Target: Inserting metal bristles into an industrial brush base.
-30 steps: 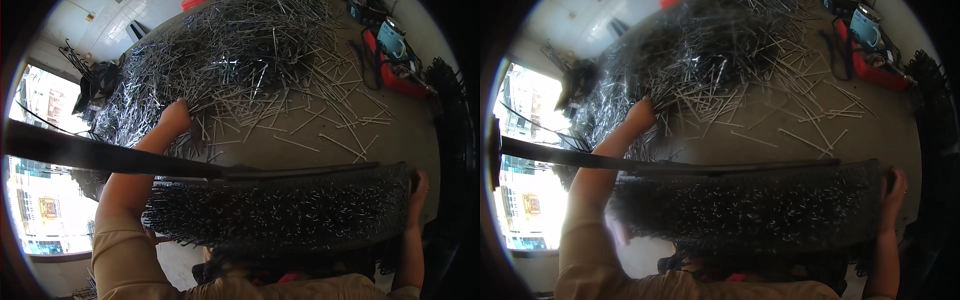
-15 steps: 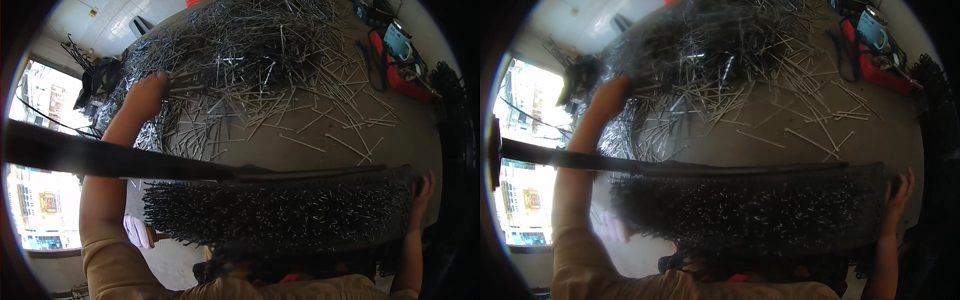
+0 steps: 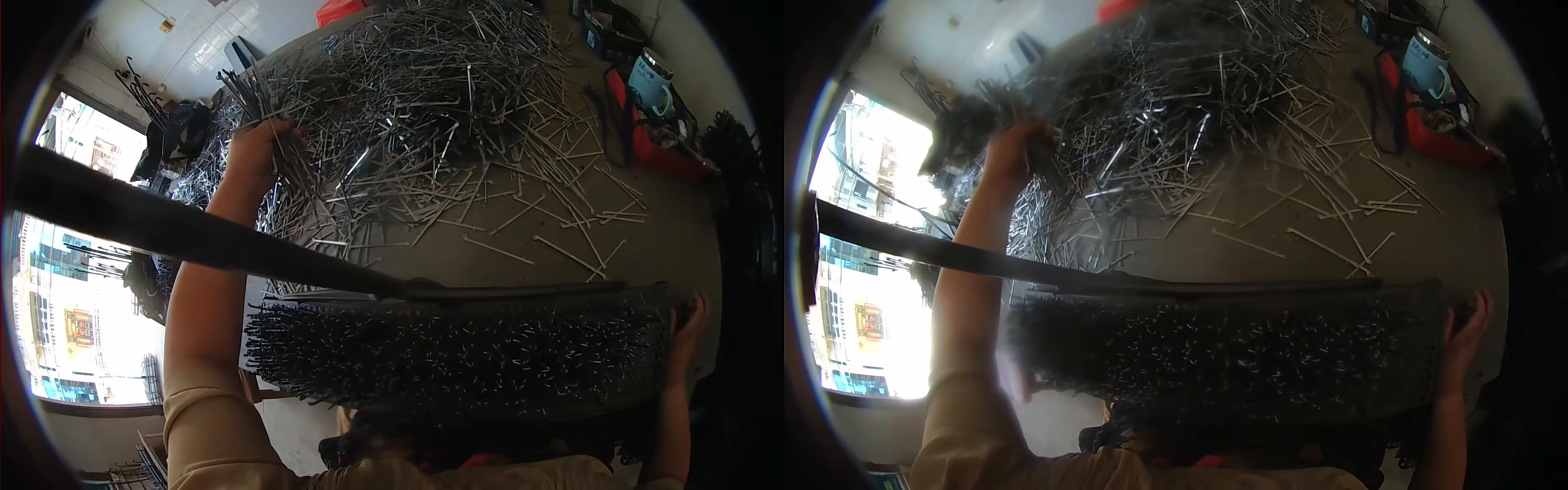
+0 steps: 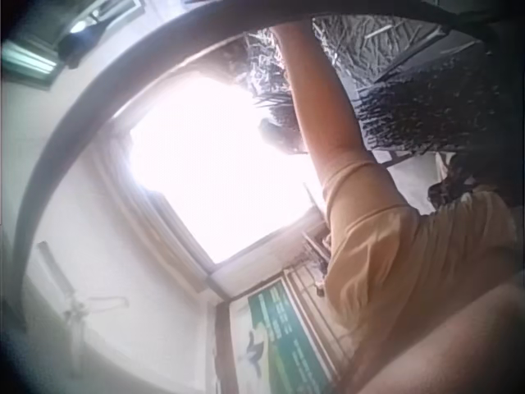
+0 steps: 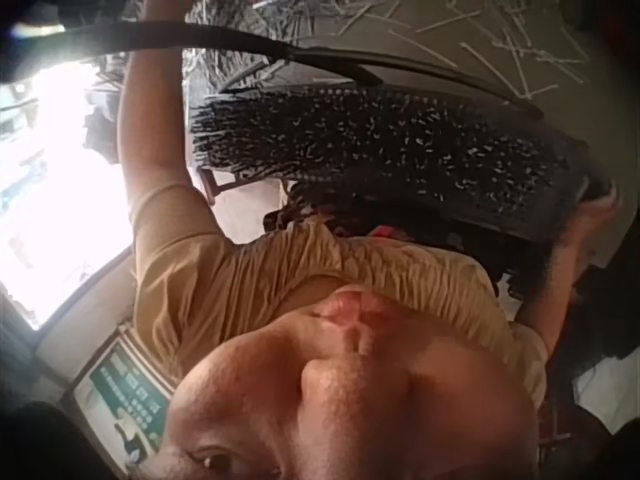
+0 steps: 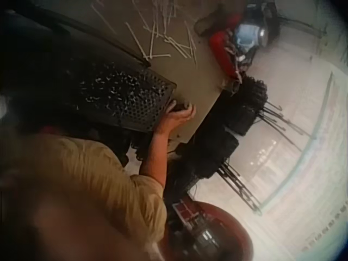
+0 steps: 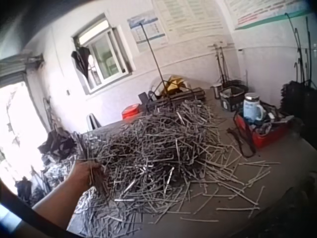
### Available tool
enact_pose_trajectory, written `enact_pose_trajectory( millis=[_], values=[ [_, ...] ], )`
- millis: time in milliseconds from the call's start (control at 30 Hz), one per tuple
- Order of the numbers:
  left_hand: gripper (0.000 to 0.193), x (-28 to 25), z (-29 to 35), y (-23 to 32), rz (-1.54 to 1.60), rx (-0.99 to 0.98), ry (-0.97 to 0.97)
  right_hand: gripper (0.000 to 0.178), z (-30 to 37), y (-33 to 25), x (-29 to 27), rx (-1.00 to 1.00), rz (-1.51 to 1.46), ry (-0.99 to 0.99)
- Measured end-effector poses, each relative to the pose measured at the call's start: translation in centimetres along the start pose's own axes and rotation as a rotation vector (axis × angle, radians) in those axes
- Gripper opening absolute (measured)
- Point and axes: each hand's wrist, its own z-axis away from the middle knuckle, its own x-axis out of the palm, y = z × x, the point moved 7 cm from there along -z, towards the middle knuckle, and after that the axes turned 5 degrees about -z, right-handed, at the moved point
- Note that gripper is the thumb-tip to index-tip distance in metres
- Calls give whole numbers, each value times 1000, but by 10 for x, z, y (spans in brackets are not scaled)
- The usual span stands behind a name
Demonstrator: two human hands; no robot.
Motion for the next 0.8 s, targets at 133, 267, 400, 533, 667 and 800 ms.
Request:
enact_pose_trajectory(
  millis=[133,267,400,533,667,800],
  values=[
    [15,-3,-16,13,2,198,19,53,1,5,0,53,-70,10],
    [53,4,-22,39,-313,335,-78,60,6,18,5,167,-188,-6],
    [106,42,-16,16,-1476,367,-416,63,8,18,6,185,-225,-41],
    [76,13,-21,-33,-1830,225,-487,55,9,24,11,156,-226,-41],
    [51,11,-11,-42,-1843,49,-602,44,14,17,8,12,-26,-64],
    [40,-16,0,-50,-1705,73,-511,34,9,17,10,-16,-78,-77]
  ],
)
